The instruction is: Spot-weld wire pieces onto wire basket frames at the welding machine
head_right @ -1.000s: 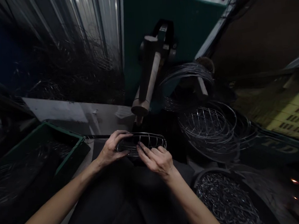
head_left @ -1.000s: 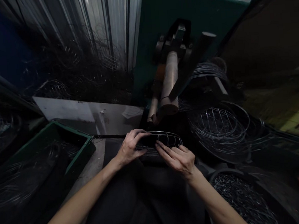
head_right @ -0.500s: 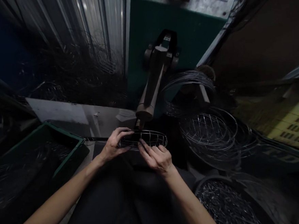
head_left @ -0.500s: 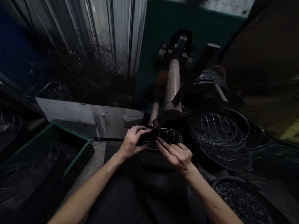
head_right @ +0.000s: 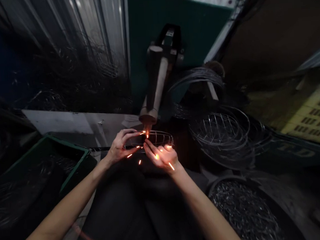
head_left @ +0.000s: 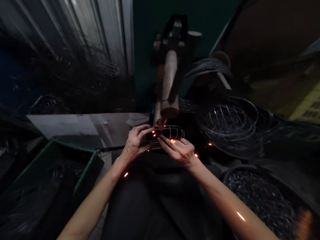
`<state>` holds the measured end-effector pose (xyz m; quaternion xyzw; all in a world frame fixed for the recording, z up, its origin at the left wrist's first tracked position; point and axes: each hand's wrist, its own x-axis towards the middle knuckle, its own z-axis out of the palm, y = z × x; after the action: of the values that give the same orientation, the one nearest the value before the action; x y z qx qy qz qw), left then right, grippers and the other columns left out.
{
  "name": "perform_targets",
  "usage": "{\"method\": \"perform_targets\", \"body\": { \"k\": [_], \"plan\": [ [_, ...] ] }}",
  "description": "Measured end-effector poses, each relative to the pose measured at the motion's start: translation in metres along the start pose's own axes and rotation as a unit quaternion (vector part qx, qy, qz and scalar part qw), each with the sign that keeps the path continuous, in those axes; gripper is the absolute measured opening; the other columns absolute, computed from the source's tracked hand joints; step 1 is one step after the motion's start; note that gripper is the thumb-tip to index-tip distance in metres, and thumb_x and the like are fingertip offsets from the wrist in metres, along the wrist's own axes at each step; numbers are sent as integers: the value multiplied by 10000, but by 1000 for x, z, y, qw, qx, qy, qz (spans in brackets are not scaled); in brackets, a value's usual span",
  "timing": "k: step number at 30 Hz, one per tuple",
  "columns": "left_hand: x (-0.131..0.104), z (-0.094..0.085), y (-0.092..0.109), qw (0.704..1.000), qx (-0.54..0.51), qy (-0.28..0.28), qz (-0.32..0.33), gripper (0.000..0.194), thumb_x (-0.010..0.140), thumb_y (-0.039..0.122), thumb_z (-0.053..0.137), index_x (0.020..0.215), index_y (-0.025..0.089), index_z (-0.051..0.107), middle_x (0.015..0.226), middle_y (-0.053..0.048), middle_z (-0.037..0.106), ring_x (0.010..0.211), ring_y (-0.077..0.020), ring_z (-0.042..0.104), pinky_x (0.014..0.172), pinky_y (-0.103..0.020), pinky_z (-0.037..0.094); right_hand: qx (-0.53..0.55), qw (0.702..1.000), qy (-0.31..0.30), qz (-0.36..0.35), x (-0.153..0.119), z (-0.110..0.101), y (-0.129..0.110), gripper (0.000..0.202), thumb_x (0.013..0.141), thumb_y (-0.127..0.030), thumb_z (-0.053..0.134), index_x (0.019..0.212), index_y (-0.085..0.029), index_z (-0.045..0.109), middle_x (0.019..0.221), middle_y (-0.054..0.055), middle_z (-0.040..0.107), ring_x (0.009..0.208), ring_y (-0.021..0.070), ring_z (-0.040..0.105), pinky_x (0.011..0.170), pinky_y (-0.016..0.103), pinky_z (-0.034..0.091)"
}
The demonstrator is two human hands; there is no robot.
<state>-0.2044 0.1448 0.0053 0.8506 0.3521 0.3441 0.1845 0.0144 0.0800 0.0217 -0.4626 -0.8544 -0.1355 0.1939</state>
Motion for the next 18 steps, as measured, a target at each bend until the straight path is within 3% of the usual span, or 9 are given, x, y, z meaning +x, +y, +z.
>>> {"method": "perform_targets", "body": {
  "k": [3, 5, 8, 11, 14, 16, 18],
  "plan": [
    [-9, -5, -20, 999, -7, 30, -12, 725, 699, 316, 704, 1328, 223, 355, 1337, -123, 399, 1267, -276, 370, 1040, -458, 335, 22, 998, -4, 61, -7, -15, -11, 372, 928, -243, 403, 1268, -356, 505, 1212, 3, 608, 683, 95, 593, 618, 261, 391],
    [-14, -5, -29, 998, -27, 54, -17, 770, 693, 314, 702, 1341, 197, 303, 1322, -141, 399, 1242, -273, 398, 1026, -462, 359, 20, 989, 2, 149, -30, -32, -14, 346, 923, -304, 398, 1239, -343, 534, 1137, 21, 654, 735, 129, 614, 638, 270, 418],
    [-20, -2, -33, 993, -62, 102, -15, 750, 734, 285, 660, 1347, 200, 237, 1244, -124, 452, 1144, -228, 487, 995, -438, 405, -21, 949, -9, 314, -97, -57, -8, 363, 903, -399, 366, 1172, -295, 588, 941, 69, 699, 770, 209, 632, 628, 322, 449],
    [-25, -1, -29, 989, -88, 120, -14, 743, 729, 254, 668, 1339, 224, 246, 1183, -94, 481, 1090, -211, 525, 961, -408, 444, -71, 885, -89, 451, -183, -65, 5, 358, 876, -417, 364, 1053, -272, 639, 784, 107, 675, 712, 254, 626, 577, 357, 447],
    [-34, -5, -20, 990, -124, 65, -6, 723, 718, 198, 661, 1337, 251, 292, 1178, -76, 489, 1090, -215, 533, 937, -388, 467, -117, 804, -180, 555, -255, -53, 9, 300, 835, -365, 415, 900, -219, 669, 678, 126, 634, 640, 275, 615, 530, 366, 430],
    [-43, -8, -10, 992, -125, 5, -11, 697, 704, 159, 649, 1323, 283, 353, 1154, -56, 506, 1078, -216, 543, 925, -373, 478, -107, 781, -217, 576, -284, -42, 6, 237, 797, -309, 461, 834, -199, 668, 654, 115, 618, 631, 266, 618, 534, 352, 428],
    [-51, -9, 1, 992, -106, -58, -30, 672, 688, 134, 640, 1296, 315, 420, 1114, -36, 521, 1055, -215, 556, 909, -353, 489, -92, 778, -228, 578, -296, -33, 4, 183, 760, -264, 499, 801, -195, 663, 661, 98, 615, 647, 250, 626, 555, 334, 434]
  ]
}}
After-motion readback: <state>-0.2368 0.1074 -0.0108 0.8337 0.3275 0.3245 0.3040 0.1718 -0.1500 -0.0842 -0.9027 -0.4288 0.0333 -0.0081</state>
